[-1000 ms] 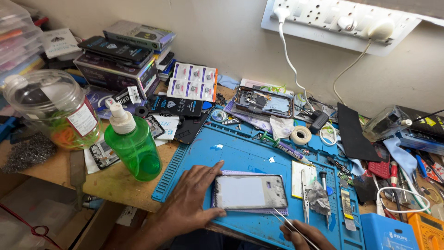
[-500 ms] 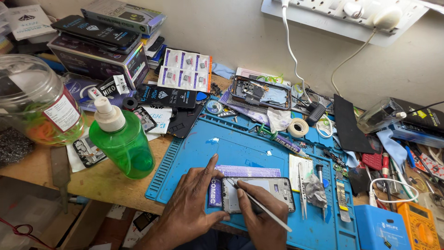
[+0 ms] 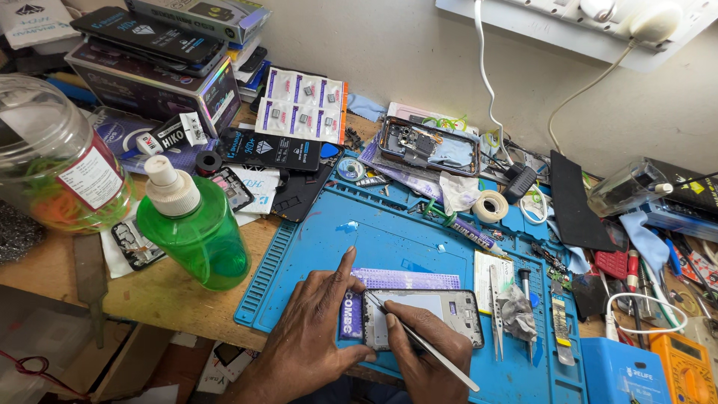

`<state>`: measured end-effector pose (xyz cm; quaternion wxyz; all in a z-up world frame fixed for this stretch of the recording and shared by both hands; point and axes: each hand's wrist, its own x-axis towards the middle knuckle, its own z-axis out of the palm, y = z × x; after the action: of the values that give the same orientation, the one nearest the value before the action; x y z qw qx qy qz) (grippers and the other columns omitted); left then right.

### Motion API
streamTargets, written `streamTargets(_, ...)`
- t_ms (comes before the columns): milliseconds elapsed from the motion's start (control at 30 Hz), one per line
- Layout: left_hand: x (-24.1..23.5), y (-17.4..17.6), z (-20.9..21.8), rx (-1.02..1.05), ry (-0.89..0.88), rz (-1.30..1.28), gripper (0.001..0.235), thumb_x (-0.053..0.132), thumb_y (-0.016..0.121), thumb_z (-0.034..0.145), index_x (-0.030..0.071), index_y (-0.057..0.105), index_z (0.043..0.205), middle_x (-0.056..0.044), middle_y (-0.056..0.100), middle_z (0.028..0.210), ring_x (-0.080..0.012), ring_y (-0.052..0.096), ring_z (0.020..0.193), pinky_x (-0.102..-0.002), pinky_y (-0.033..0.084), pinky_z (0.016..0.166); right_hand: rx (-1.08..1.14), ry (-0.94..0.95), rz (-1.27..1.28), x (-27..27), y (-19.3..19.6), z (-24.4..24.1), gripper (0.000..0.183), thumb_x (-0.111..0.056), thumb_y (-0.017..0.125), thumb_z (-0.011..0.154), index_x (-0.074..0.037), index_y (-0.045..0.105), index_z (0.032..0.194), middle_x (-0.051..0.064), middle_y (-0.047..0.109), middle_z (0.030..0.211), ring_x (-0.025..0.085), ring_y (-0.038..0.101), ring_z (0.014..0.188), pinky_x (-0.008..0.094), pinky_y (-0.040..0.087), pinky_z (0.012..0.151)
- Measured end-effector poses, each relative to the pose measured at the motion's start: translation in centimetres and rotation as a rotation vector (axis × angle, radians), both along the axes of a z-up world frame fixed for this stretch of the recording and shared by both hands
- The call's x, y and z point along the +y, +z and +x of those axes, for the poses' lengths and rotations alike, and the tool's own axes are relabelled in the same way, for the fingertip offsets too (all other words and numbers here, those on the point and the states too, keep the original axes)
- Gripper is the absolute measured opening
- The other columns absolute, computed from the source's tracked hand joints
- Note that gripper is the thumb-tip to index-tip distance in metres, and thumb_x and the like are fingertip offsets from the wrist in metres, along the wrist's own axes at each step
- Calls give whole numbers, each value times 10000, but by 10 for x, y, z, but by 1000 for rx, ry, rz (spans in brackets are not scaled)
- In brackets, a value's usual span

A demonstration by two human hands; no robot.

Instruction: The person uses tweezers and a cloth to clean and scrape residue from the edges of a disassembled smartphone on a blue work mat. They repeatedly wipe the device and use the tweezers to remove small debris from the frame and screen area.

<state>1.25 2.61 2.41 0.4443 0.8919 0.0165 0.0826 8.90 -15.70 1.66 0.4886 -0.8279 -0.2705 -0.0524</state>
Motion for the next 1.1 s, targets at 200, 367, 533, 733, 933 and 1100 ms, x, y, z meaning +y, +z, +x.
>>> streamTargets(200,2,0,3,-11,-27,29,1423,324,983,583,-17,22,1576,-116,592,1292,-292,506,1229,-483,362,1068,27,19,4,-1,0,1,204,-43,759,835,-34,808,1033,138,838,890,149,824,751,273,632,591)
streamTargets(367,4,0,4,-21,-37,49,1409,333,984,591,-8,42,1582,-128,578,1291,-302,497,1233,-500,351,1055,50,15,14,0,-1,2,207,-46,751,844,-33,807,1043,143,839,913,159,829,770,275,636,590)
streamTargets(533,4,-2,4,-31,-58,48,1404,340,979,598,-16,41,1581,-121,580,1306,-293,501,1227,-497,347,1060,34,17,35,0,-1,1,205,-49,745,852,-31,800,1049,149,835,931,166,831,793,278,645,601)
streamTargets(733,4,-4,3,-40,-54,67,1403,337,982,588,-27,54,1576,-120,583,1295,-288,497,1227,-496,343,1051,32,-14,37,0,-2,0,190,-49,742,859,-29,802,1038,145,836,919,168,831,799,281,644,617)
streamTargets(933,4,2,1,-119,-37,78,1364,309,970,588,-49,98,1575,-127,586,1305,-304,508,1220,-472,362,1054,159,-1,156,-2,-1,5,201,-49,737,867,-10,799,1054,150,838,943,173,819,859,279,645,701)
streamTargets(1100,3,1,0,-86,-38,88,1374,322,972,592,-53,83,1570,-138,570,1311,-310,495,1227,-480,348,1062,123,-56,67,-2,2,3,203,-58,753,839,-25,814,1030,139,846,908,165,822,790,272,633,641)
